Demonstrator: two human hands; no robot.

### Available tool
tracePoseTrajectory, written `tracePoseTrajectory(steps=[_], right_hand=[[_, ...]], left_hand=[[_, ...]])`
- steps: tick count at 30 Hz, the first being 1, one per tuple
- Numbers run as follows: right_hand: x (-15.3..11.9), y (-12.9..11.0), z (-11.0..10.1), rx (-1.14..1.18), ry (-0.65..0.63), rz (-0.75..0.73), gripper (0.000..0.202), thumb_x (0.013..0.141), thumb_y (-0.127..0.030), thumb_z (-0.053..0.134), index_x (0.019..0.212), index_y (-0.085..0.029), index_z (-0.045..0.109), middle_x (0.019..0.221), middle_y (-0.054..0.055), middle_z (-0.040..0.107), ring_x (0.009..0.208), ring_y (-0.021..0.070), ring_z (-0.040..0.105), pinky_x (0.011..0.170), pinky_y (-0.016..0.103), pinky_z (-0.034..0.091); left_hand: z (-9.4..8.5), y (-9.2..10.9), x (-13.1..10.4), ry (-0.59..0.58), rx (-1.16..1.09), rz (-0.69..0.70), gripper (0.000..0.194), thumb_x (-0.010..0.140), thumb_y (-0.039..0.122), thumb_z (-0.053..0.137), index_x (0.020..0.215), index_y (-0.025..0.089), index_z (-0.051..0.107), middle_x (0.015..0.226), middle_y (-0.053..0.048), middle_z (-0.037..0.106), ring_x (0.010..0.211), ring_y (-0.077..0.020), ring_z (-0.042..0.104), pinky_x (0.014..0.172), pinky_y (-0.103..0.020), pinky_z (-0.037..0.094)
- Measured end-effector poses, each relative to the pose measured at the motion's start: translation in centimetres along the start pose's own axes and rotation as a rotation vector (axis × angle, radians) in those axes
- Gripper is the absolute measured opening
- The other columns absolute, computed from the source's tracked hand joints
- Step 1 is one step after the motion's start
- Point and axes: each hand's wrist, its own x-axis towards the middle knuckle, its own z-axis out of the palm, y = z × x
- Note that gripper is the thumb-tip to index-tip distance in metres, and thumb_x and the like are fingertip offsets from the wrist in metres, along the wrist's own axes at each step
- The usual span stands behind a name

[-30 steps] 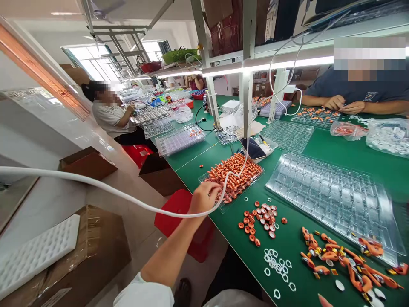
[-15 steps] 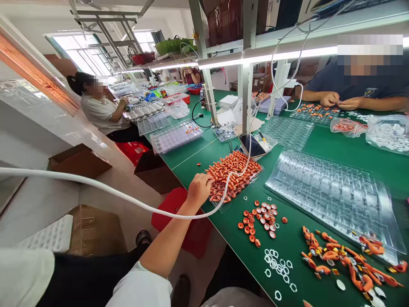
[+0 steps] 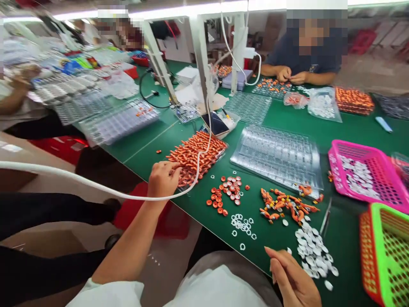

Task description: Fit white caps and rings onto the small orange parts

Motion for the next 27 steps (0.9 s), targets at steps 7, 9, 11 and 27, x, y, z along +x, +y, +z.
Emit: tracePoseTrajectory(steps=[7, 9, 11, 27], right_hand=[[0.0, 0.5, -2.6, -0.199, 0.170, -0.081, 0.009, 0.089, -0.020, 0.060, 0.082, -0.023, 0.064, 0.078, 0.004, 0.061, 0.069, 0.0183, 0.059, 0.059, 0.030, 0.048], [0.0, 0.6, -2.4, -0.247, 0.129, -0.127, 0.008, 0.089, -0.016, 0.060, 0.090, -0.023, 0.065, 0.085, 0.005, 0.061, 0.074, 0.0181, 0.059, 0.063, 0.030, 0.049], [0.2, 0.7, -2.3, -0.339, 0.113, -0.162, 0.016, 0.091, -0.014, 0.056, 0.102, -0.022, 0.065, 0.093, 0.006, 0.061, 0.080, 0.0178, 0.060, 0.066, 0.030, 0.050], [8.3, 0.1, 1.7, -1.033, -0.009, -0.254, 0.019, 0.089, -0.011, 0.051, 0.098, -0.016, 0.067, 0.091, 0.013, 0.062, 0.086, 0.0271, 0.051, 0.074, 0.039, 0.045]], left_hand=[[-1.1, 11.8, -6.6, -0.371, -0.706, 0.288, 0.017, 0.087, 0.014, 0.062, 0.100, 0.023, 0.068, 0.091, -0.004, 0.068, 0.087, -0.0178, 0.064, 0.082, -0.033, 0.053], [-0.6, 14.0, -8.1, -0.441, -0.827, 0.335, 0.016, 0.086, 0.012, 0.063, 0.098, 0.021, 0.067, 0.087, -0.005, 0.068, 0.084, -0.0173, 0.063, 0.080, -0.033, 0.053], [0.1, 15.3, -9.0, -0.469, -0.869, 0.336, 0.015, 0.086, 0.011, 0.062, 0.098, 0.019, 0.067, 0.087, -0.005, 0.068, 0.085, -0.0175, 0.062, 0.080, -0.034, 0.053], [1.4, 17.4, -9.4, -0.544, -0.913, 0.347, 0.012, 0.087, 0.013, 0.061, 0.097, 0.018, 0.067, 0.086, -0.007, 0.071, 0.084, -0.0185, 0.063, 0.076, -0.033, 0.053]])
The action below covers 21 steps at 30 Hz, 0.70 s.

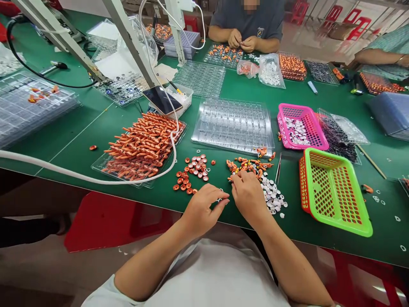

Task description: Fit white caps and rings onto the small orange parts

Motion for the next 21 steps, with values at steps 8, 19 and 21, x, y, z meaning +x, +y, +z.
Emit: tracePoseTrajectory(steps=[8, 19, 21], right_hand=[[-1.2, 0.9, -0.3, 0.299, 0.094, 0.056, 0.015, 0.092, -0.013, 0.050, 0.093, -0.019, 0.064, 0.089, 0.008, 0.064, 0.088, 0.0236, 0.055, 0.081, 0.038, 0.045], [-6.8, 0.5, -2.1, 0.652, 0.275, 0.259, 0.009, 0.092, -0.016, 0.054, 0.097, -0.023, 0.056, 0.104, 0.006, 0.068, 0.099, 0.0194, 0.065, 0.081, 0.035, 0.053], [-7.6, 0.4, -1.8, 0.642, 0.308, 0.229, 0.012, 0.091, -0.014, 0.056, 0.098, -0.024, 0.055, 0.102, 0.006, 0.069, 0.097, 0.0193, 0.067, 0.080, 0.035, 0.054]], left_hand=[[-0.1, -0.1, 0.0, 0.016, -0.018, -0.028, 0.012, 0.088, 0.016, 0.060, 0.097, 0.019, 0.068, 0.087, -0.006, 0.072, 0.084, -0.0187, 0.065, 0.077, -0.033, 0.053], [2.7, 2.4, 0.9, -0.128, -0.499, -0.461, 0.018, 0.084, 0.026, 0.066, 0.099, 0.018, 0.072, 0.091, -0.006, 0.076, 0.083, -0.0182, 0.071, 0.078, -0.030, 0.059], [3.3, 2.8, 0.9, -0.148, -0.621, -0.522, 0.018, 0.082, 0.028, 0.069, 0.096, 0.018, 0.073, 0.092, -0.007, 0.076, 0.084, -0.0183, 0.071, 0.079, -0.030, 0.059]])
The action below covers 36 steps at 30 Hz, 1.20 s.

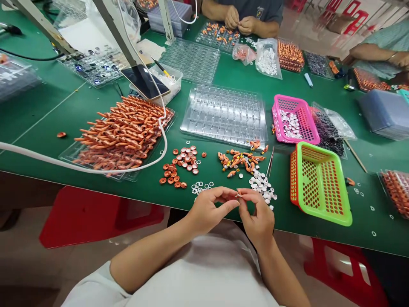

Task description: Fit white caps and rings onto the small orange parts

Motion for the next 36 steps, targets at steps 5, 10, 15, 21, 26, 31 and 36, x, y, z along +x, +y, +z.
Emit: tracePoseTrajectory(steps=[5, 10, 15, 21, 26, 31, 36], right_hand=[[-1.0, 0.5, -0.7, 0.027, -0.015, -0.080, 0.018, 0.087, -0.010, 0.058, 0.097, -0.025, 0.053, 0.101, 0.006, 0.066, 0.094, 0.0192, 0.066, 0.078, 0.037, 0.056], [-1.1, 0.9, -1.7, 0.152, -0.012, -0.001, 0.037, 0.086, -0.008, 0.060, 0.117, -0.026, 0.052, 0.100, 0.006, 0.061, 0.092, 0.0194, 0.063, 0.077, 0.037, 0.057], [-1.2, 1.0, -2.2, 0.224, -0.074, 0.070, 0.030, 0.087, -0.011, 0.058, 0.112, -0.028, 0.061, 0.100, 0.005, 0.058, 0.090, 0.0187, 0.061, 0.078, 0.037, 0.056], [-1.7, 1.6, -2.2, 0.430, -0.063, 0.193, 0.015, 0.089, -0.013, 0.058, 0.098, -0.024, 0.062, 0.101, 0.007, 0.060, 0.098, 0.0203, 0.061, 0.082, 0.037, 0.054], [-1.8, 1.6, -2.4, 0.405, -0.072, 0.161, 0.019, 0.088, -0.010, 0.058, 0.100, -0.024, 0.059, 0.097, 0.005, 0.062, 0.094, 0.0195, 0.062, 0.080, 0.036, 0.054], [-1.6, 1.2, -2.8, 0.209, -0.026, -0.052, 0.032, 0.083, -0.001, 0.059, 0.105, -0.024, 0.056, 0.100, 0.005, 0.061, 0.087, 0.0168, 0.061, 0.074, 0.032, 0.054], [-1.8, 1.3, -2.7, 0.116, -0.015, -0.128, 0.035, 0.084, -0.001, 0.058, 0.109, -0.025, 0.055, 0.101, 0.006, 0.060, 0.088, 0.0178, 0.060, 0.074, 0.034, 0.055]], left_hand=[[0.9, -0.3, 0.4, -0.073, -0.242, -0.182, 0.019, 0.078, 0.032, 0.073, 0.089, 0.016, 0.072, 0.086, -0.005, 0.074, 0.076, -0.0145, 0.068, 0.071, -0.026, 0.057], [1.4, 0.0, 1.1, -0.124, -0.325, -0.286, 0.020, 0.072, 0.030, 0.078, 0.082, 0.014, 0.071, 0.077, -0.002, 0.071, 0.063, -0.0097, 0.062, 0.064, -0.023, 0.054], [1.6, -0.2, 1.3, -0.169, -0.373, -0.343, 0.020, 0.075, 0.030, 0.077, 0.083, 0.014, 0.070, 0.073, -0.001, 0.069, 0.063, -0.0090, 0.062, 0.066, -0.023, 0.053], [1.8, -0.3, 1.3, -0.206, -0.479, -0.435, 0.023, 0.075, 0.032, 0.077, 0.084, 0.012, 0.068, 0.071, -0.004, 0.068, 0.062, -0.0110, 0.062, 0.062, -0.024, 0.054], [1.9, -0.3, 1.3, -0.246, -0.521, -0.467, 0.022, 0.076, 0.030, 0.077, 0.085, 0.012, 0.068, 0.070, -0.003, 0.068, 0.062, -0.0105, 0.063, 0.060, -0.023, 0.054], [2.1, -0.4, 1.4, -0.252, -0.459, -0.420, 0.021, 0.075, 0.027, 0.078, 0.086, 0.012, 0.067, 0.072, -0.001, 0.070, 0.059, -0.0080, 0.062, 0.062, -0.022, 0.053], [2.3, 0.2, 1.2, -0.217, -0.366, -0.359, 0.018, 0.076, 0.026, 0.076, 0.084, 0.013, 0.067, 0.072, -0.001, 0.070, 0.063, -0.0082, 0.062, 0.062, -0.019, 0.052]])
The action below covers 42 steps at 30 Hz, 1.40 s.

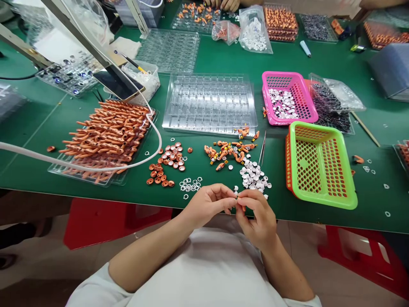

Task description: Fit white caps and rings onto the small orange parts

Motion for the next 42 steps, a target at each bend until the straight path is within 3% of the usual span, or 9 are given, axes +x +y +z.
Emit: tracePoseTrajectory(steps=[4, 9, 18, 28, 36, 42], right_hand=[[-0.1, 0.1, 0.3, -0.012, 0.006, -0.005, 0.035, 0.083, 0.000, 0.059, 0.108, -0.024, 0.055, 0.101, 0.006, 0.060, 0.089, 0.0177, 0.061, 0.074, 0.034, 0.056], [-0.3, 0.4, 0.6, -0.023, -0.012, -0.012, 0.036, 0.082, 0.002, 0.060, 0.109, -0.021, 0.055, 0.101, 0.007, 0.059, 0.092, 0.0184, 0.060, 0.076, 0.034, 0.055], [-0.4, 0.6, 1.0, -0.056, -0.019, -0.045, 0.034, 0.081, 0.003, 0.062, 0.108, -0.018, 0.057, 0.099, 0.008, 0.059, 0.087, 0.0171, 0.059, 0.073, 0.032, 0.052], [0.7, 1.1, 2.5, -0.145, -0.161, -0.081, 0.028, 0.085, -0.004, 0.062, 0.108, -0.017, 0.056, 0.096, 0.009, 0.059, 0.087, 0.0203, 0.058, 0.075, 0.036, 0.052], [1.2, 1.2, 3.0, -0.251, -0.222, -0.041, 0.018, 0.089, -0.011, 0.057, 0.105, -0.019, 0.057, 0.094, 0.009, 0.059, 0.086, 0.0221, 0.058, 0.074, 0.038, 0.051], [1.7, 1.1, 3.4, -0.312, -0.234, -0.013, 0.015, 0.091, -0.014, 0.055, 0.105, -0.019, 0.058, 0.092, 0.009, 0.062, 0.085, 0.0227, 0.060, 0.073, 0.038, 0.052]], left_hand=[[0.2, -0.2, -0.6, 0.069, 0.129, 0.060, 0.016, 0.079, 0.026, 0.072, 0.090, 0.015, 0.069, 0.084, -0.003, 0.072, 0.076, -0.0133, 0.067, 0.070, -0.024, 0.055], [0.6, -0.2, -1.1, 0.218, 0.467, 0.249, 0.014, 0.080, 0.019, 0.065, 0.092, 0.014, 0.071, 0.088, -0.007, 0.073, 0.081, -0.0172, 0.069, 0.076, -0.028, 0.056], [0.0, -0.4, -1.1, 0.240, 0.634, 0.361, 0.015, 0.080, 0.013, 0.062, 0.092, 0.013, 0.071, 0.086, -0.006, 0.074, 0.074, -0.0141, 0.068, 0.069, -0.024, 0.056], [-2.2, -1.3, -0.7, 0.315, 1.066, 0.719, 0.016, 0.085, 0.011, 0.055, 0.094, 0.014, 0.068, 0.082, -0.006, 0.073, 0.074, -0.0179, 0.061, 0.071, -0.033, 0.052], [-2.9, -1.2, -0.6, 0.310, 1.241, 0.685, 0.023, 0.089, 0.012, 0.050, 0.105, 0.011, 0.067, 0.089, -0.010, 0.071, 0.082, -0.0215, 0.058, 0.074, -0.035, 0.052], [-5.2, 1.0, -2.7, 0.380, 1.251, 0.712, 0.027, 0.090, 0.011, 0.051, 0.112, 0.017, 0.065, 0.097, -0.009, 0.070, 0.091, -0.0212, 0.059, 0.081, -0.037, 0.052]])
